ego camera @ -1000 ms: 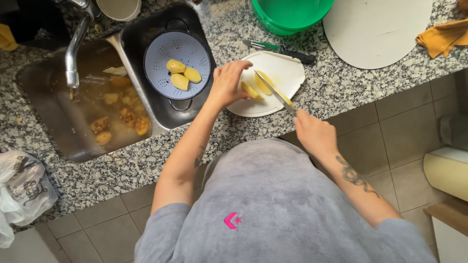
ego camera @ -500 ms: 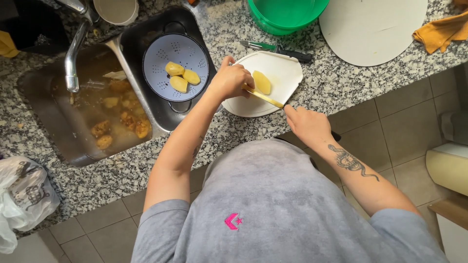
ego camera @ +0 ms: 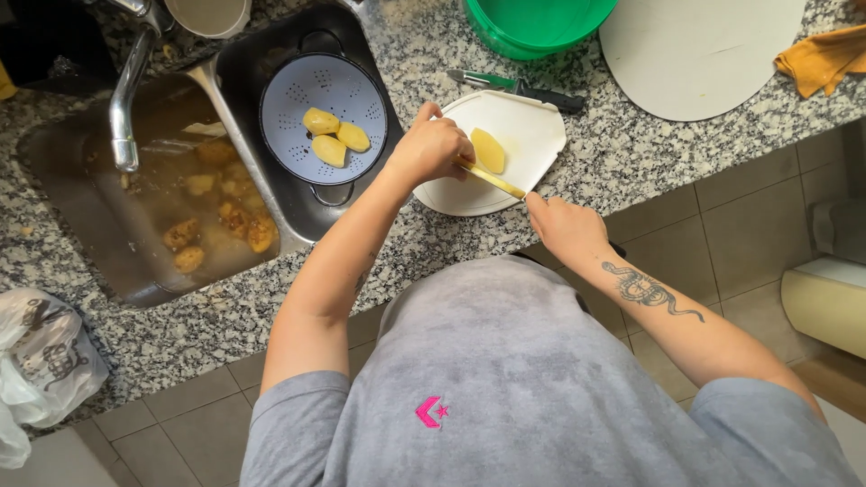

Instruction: The person pours oil into a frying pan on the stove, then moves to the sink area to prepare potatoes. They retrieve a green bowl and a knife, then proceed to slice boiled potatoes on a white cutting board, placing the cut pieces into the green bowl.

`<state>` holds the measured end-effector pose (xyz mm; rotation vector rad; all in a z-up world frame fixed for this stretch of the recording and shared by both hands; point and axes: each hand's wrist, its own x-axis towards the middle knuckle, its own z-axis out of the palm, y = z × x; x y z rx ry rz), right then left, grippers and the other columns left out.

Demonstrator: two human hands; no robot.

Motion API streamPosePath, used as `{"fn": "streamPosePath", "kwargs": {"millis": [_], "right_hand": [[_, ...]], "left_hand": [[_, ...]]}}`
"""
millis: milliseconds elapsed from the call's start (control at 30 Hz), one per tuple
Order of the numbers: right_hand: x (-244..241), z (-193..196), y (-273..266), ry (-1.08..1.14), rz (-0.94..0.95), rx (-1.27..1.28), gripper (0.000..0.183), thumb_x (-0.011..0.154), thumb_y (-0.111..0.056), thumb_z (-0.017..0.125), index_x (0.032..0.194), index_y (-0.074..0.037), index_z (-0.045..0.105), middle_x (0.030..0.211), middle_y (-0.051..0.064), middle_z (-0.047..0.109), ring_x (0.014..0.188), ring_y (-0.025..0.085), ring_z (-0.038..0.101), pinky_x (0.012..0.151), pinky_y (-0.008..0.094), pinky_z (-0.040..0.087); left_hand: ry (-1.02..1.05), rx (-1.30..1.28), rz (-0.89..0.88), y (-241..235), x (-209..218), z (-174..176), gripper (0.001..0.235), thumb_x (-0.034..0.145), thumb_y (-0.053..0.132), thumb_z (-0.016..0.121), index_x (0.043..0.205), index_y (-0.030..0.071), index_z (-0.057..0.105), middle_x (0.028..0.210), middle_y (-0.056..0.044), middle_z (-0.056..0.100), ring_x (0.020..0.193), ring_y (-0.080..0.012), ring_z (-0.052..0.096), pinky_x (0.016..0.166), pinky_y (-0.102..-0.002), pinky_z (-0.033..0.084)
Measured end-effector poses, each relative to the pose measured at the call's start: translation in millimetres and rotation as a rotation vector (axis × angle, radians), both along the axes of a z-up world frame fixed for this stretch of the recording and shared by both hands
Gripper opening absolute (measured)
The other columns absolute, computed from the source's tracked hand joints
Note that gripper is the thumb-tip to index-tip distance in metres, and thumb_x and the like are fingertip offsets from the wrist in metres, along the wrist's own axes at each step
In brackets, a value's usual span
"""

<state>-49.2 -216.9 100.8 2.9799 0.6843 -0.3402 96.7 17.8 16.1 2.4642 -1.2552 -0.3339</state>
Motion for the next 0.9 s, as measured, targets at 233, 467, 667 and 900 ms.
{"fn": "streamPosePath", "kwargs": {"millis": [233, 467, 667, 900], "right_hand": [[13, -32, 5, 0.066, 0.023, 0.071, 0.009, 0.096, -0.015, 0.045, 0.087, -0.012, 0.045, 0.050, -0.001, 0.037, 0.033, 0.015, 0.048, 0.031, 0.027, 0.040], [36, -5, 0, 0.602, -0.351, 0.586, 0.025, 0.098, -0.027, 0.040, 0.082, -0.009, 0.046, 0.049, 0.010, 0.051, 0.039, 0.021, 0.050, 0.039, 0.030, 0.039], [44, 23, 12, 0.684, -0.428, 0.671, 0.027, 0.097, -0.024, 0.044, 0.075, -0.009, 0.046, 0.043, 0.010, 0.051, 0.034, 0.018, 0.045, 0.036, 0.028, 0.033], [37, 40, 7, 0.716, -0.533, 0.637, 0.025, 0.094, -0.024, 0.046, 0.077, -0.006, 0.048, 0.045, 0.013, 0.054, 0.041, 0.026, 0.056, 0.041, 0.032, 0.041]], "left_hand": [[0.009, -0.034, 0.009, 3, -2, 0, 0.036, 0.056, 0.044, 0.080, 0.087, 0.029, 0.070, 0.083, 0.010, 0.069, 0.090, -0.0092, 0.061, 0.093, -0.044, 0.024], [0.008, -0.133, 0.344, 5, -36, 39, 0.069, 0.064, 0.031, 0.083, 0.123, 0.029, 0.046, 0.121, 0.005, 0.047, 0.119, -0.0162, 0.041, 0.095, -0.046, 0.029], [-0.100, -0.229, 0.509, -14, -64, 9, 0.032, 0.075, 0.039, 0.068, 0.101, 0.028, 0.052, 0.106, 0.009, 0.050, 0.107, -0.0139, 0.046, 0.087, -0.043, 0.032], [-0.137, -0.184, 0.586, -7, -66, 8, 0.032, 0.067, 0.035, 0.065, 0.096, 0.030, 0.053, 0.105, 0.010, 0.049, 0.106, -0.0167, 0.045, 0.084, -0.042, 0.034]]}}
